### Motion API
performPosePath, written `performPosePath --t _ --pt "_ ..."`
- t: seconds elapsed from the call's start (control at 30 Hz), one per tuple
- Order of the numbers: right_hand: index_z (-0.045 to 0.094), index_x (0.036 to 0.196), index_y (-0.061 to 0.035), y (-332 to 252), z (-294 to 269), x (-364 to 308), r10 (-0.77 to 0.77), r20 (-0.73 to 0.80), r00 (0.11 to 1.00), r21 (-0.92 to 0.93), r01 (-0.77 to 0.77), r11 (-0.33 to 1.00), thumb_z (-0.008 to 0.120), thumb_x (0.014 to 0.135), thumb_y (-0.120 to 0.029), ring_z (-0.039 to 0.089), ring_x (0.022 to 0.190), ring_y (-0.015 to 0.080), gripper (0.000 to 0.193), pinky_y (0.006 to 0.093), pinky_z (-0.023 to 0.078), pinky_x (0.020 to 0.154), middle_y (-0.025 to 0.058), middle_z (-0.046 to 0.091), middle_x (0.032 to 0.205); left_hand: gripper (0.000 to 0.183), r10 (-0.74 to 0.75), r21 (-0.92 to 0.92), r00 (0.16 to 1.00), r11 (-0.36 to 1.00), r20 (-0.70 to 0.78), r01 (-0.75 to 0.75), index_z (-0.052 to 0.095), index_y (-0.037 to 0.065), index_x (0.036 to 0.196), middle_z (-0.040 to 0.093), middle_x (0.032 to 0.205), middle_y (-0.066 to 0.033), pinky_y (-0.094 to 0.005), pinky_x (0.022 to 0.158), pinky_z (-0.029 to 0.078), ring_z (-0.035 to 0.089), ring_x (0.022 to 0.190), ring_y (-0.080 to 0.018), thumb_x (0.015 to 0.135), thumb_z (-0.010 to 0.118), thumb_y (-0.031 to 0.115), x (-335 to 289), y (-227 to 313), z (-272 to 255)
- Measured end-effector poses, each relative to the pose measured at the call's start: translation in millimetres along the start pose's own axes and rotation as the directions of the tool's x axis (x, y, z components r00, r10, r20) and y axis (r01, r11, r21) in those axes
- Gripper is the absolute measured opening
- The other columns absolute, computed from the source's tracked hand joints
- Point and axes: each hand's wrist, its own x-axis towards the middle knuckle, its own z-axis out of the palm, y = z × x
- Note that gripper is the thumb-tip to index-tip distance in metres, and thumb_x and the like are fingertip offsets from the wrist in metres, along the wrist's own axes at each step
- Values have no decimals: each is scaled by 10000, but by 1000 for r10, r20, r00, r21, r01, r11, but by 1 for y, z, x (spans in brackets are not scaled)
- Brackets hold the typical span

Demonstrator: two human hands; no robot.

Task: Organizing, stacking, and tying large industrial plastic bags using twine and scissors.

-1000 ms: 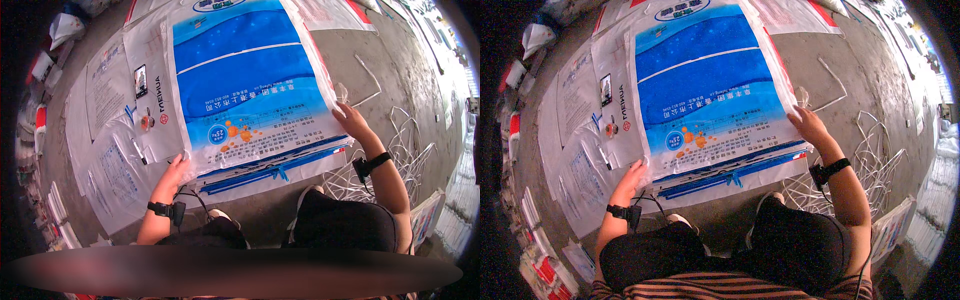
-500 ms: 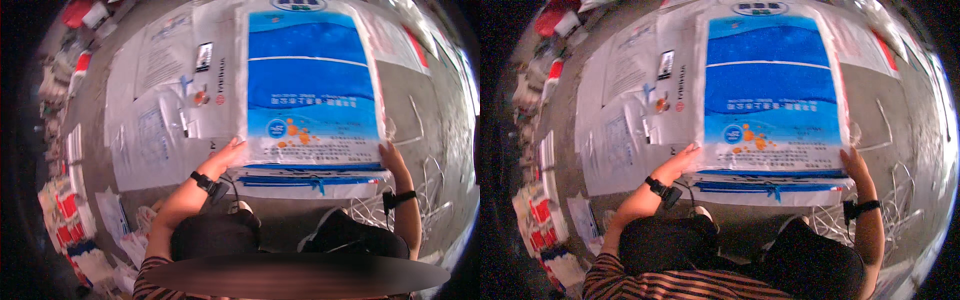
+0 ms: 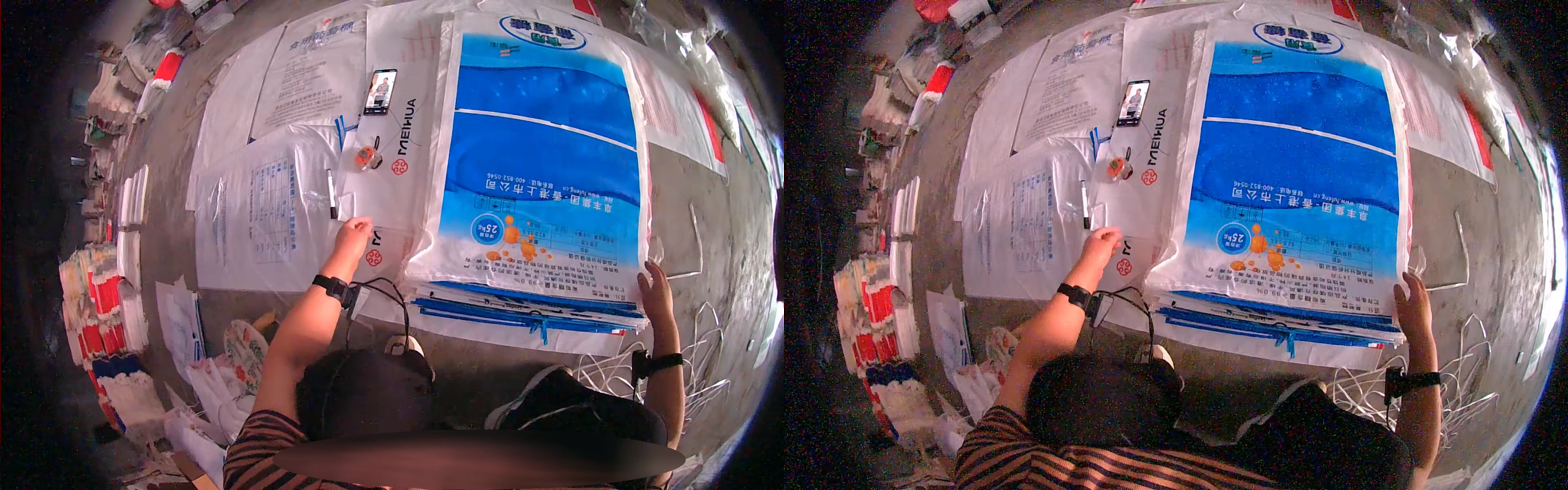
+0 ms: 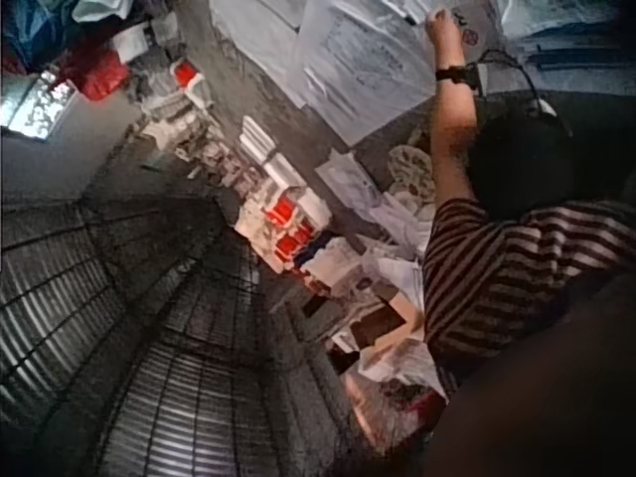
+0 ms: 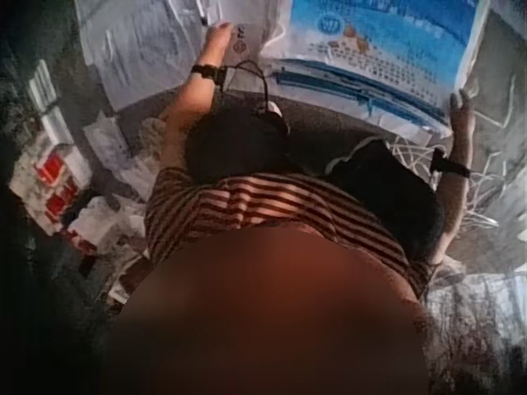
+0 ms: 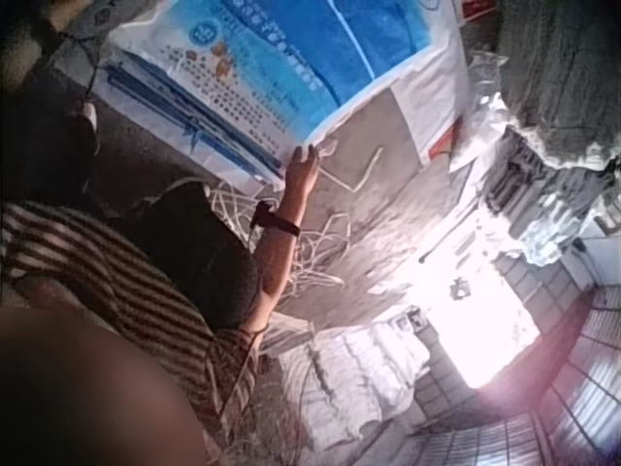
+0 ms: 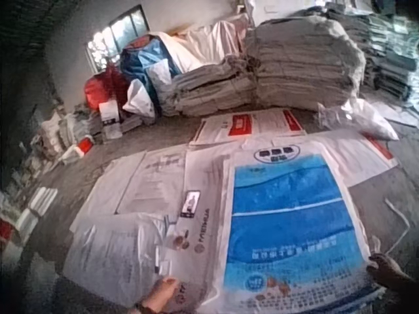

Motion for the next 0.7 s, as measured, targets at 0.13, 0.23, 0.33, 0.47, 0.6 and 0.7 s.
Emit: performPosePath --t 0.13,0.23,0.33,0.47,0.6,0.7 --pt "583 1278 -42 -48 -2 -6 -166 -48 985 -34 165 986 626 897 -144 481 1293 372 397 436 385 1089 196 510 1403 242 241 22 966 970 90 -244 644 10 1139 719 1029 -89 -308 842 533 683 916 -175 939 608 142 -19 33 13" --pt "603 1246 -44 -84 -7 -7 -254 -50 966 -70 250 966 637 886 -122 500 1264 376 370 446 400 1072 182 521 1393 248 406 117 877 888 257 -445 644 17 1152 719 1068 -101 -306 868 527 682 962 -189 950 595 153 -39 78 24" --pt "614 1212 -30 -108 -14 -11 -364 -99 926 -78 357 931 636 869 -97 529 1209 377 350 453 433 1031 174 570 1320 248 432 89 802 857 413 -508 648 41 1163 719 1068 -89 -305 867 528 681 956 -187 950 595 157 -56 119 42" --pt "632 1142 -56 -171 -37 -28 -621 -80 779 -107 613 783 591 798 -24 574 1076 348 348 455 479 941 160 624 1112 234 460 15 680 822 570 -569 658 41 1149 719 1047 -78 -299 853 526 676 934 -166 955 588 151 -107 191 61" --pt "650 1132 -56 -259 -96 -42 -890 -168 423 -112 889 444 664 735 1 612 947 307 402 421 516 824 113 609 1040 250 570 8 579 709 583 -705 642 21 1166 705 1059 -86 -302 857 520 664 943 -156 963 568 146 -144 281 70" --pt "640 1085 -49 -330 -153 -47 -869 -428 249 -64 951 304 733 752 -22 603 895 309 347 413 509 776 130 592 1016 278 758 -31 490 554 431 -832 628 35 1199 690 1103 -78 -296 880 509 647 990 -138 953 572 151 -166 359 79"
